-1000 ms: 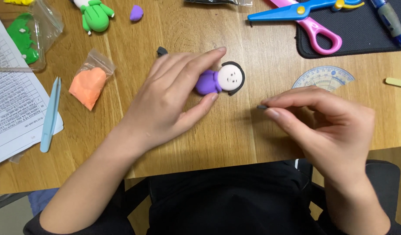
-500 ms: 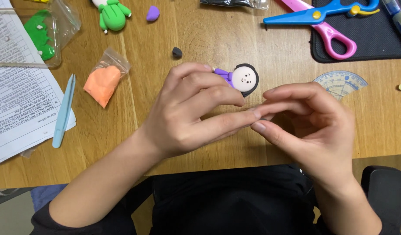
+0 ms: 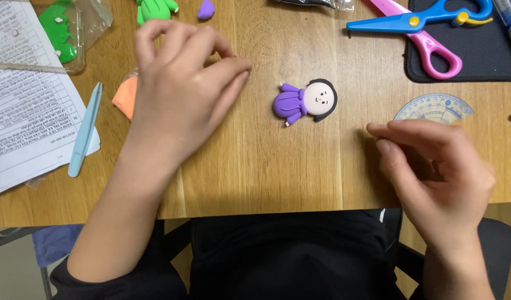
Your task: Assembling a small clay figure by attaching hair and details using hands and a plastic tool
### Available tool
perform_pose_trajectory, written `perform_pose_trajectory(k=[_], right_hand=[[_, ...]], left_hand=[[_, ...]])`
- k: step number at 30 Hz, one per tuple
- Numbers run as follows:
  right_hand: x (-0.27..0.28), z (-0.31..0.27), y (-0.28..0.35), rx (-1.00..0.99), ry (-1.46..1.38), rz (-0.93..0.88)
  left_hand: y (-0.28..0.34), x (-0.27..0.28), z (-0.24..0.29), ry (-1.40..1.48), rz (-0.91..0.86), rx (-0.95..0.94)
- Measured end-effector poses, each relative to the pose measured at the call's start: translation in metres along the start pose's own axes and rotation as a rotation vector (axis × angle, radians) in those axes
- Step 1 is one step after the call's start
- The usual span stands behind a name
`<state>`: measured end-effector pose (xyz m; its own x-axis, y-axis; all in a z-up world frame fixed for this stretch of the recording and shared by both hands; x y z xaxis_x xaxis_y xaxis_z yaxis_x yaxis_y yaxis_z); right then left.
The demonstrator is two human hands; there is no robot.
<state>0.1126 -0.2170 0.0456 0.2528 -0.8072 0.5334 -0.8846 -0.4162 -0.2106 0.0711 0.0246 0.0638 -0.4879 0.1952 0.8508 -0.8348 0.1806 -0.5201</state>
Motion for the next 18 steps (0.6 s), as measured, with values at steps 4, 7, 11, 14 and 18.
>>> perform_pose_trajectory(k=[4,7,11,14,18], right_hand=[[0.006,0.008,0.010,0.099,0.117,0.009],[0.009,0.011,0.012,0.131,0.090,-0.009],[0.011,0.011,0.012,0.268,0.260,-0.031],[0.006,0.004,0.013,0.396,0.463,-0.051],[0.011,0.003,0.013,0.428,0.465,-0.132]], left_hand=[[0.001,-0.011,-0.002,-0.036,-0.022,0.017],[0.001,-0.014,-0.008,0.092,-0.040,0.068],[0.005,-0.015,-0.016,0.099,-0.026,0.091],[0.004,-0.013,-0.012,0.042,-0.021,0.044],[0.005,-0.013,-0.009,-0.019,-0.032,0.028]])
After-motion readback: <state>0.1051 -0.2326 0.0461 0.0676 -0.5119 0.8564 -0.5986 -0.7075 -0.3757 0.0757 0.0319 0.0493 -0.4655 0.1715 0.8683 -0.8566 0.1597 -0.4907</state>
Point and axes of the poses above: each hand's wrist, its own y-axis away from the middle knuckle, its own x-axis out of the back of the hand, z = x × y, the point moved 10 cm from there along -y, towards the middle knuckle, and after that the axes turned 3 degrees about z, right-handed, at the moved point
